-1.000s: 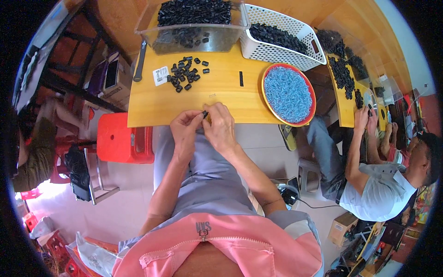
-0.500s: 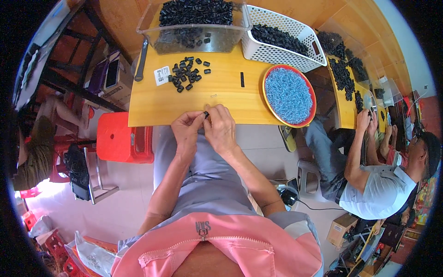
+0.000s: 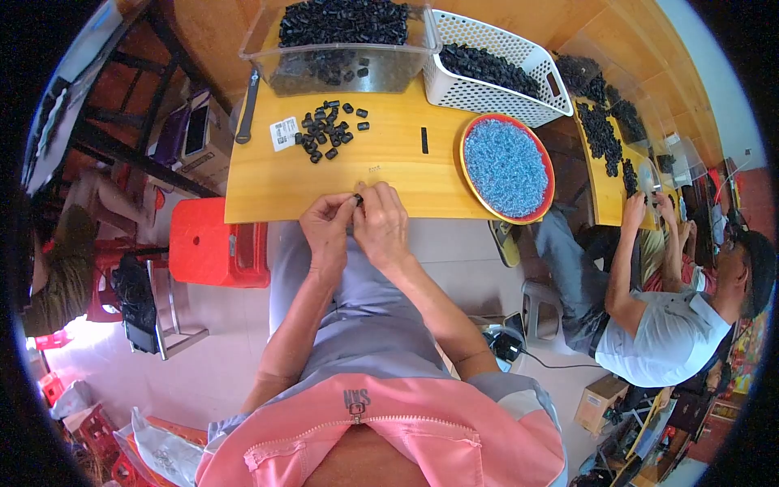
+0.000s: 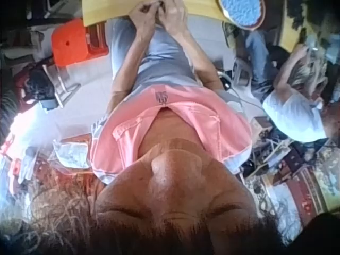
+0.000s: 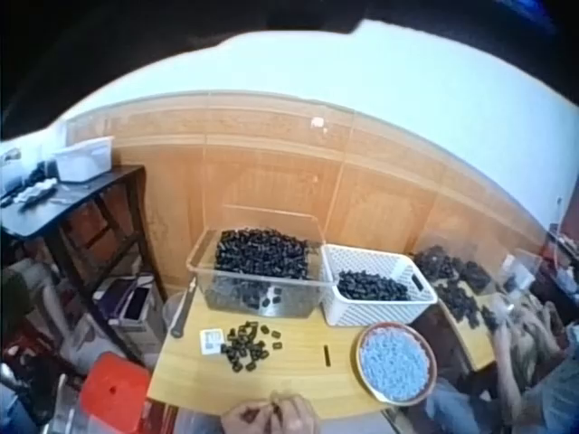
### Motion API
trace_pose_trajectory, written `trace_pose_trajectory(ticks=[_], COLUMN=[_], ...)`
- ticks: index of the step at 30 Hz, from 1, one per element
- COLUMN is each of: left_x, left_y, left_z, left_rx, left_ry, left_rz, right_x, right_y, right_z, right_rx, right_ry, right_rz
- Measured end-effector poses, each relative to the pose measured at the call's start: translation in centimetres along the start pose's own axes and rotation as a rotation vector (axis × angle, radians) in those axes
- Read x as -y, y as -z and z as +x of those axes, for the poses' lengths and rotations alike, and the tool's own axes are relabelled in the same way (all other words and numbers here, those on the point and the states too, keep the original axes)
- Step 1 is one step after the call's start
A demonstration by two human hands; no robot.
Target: The person assembles small plastic components by hand, repeatedly inserting pins into black connector pieces and placing them on the table.
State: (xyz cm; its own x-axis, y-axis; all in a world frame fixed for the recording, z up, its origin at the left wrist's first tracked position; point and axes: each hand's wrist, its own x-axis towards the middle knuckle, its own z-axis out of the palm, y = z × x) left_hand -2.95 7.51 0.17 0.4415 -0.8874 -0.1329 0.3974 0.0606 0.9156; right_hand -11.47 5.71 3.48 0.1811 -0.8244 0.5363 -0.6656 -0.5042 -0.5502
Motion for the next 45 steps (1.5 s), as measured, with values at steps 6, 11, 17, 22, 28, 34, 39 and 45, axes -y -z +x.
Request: trace_pose_trajectory(ticks=[6,11,17,22,28,34,39,45], left_x=[-1.4,-1.5,-1.4,-1.3,-0.6,-0.4,-1.1,-1.4], left_y=[0.7,1.0,0.5,0.3,0.4,0.7,0.4,0.4], left_z=[1.2,1.7,1.1,0.8,0.5,0.5,0.7,1.3], left_rx=[0.221,0.228,0.176,0.126,0.101,0.122,0.116,0.174], left_ry=[0.080,0.149,0.137,0.117,0.063,0.042,0.057,0.183], left_rz=[0.161,0.126,-0.011,-0.011,0.019,0.061,0.078,-0.040], right_x=[-0.9,-0.4,-0.6,-0.3,0.1,0.3,-0.1,-1.7], right_y=[0.5,0.5,0.0,-0.1,-0.1,0.0,-0.1,1.2], right_z=[0.2,0.4,0.1,0.1,-0.2,-0.3,-0.1,1.4], right_rx=[0.067,0.087,0.069,0.041,0.025,0.053,0.047,0.016], right_ry=[-0.025,-0.033,-0.070,0.014,0.065,0.080,0.101,-0.004], right_rz=[0.066,0.108,0.194,0.085,-0.008,-0.037,0.017,0.118])
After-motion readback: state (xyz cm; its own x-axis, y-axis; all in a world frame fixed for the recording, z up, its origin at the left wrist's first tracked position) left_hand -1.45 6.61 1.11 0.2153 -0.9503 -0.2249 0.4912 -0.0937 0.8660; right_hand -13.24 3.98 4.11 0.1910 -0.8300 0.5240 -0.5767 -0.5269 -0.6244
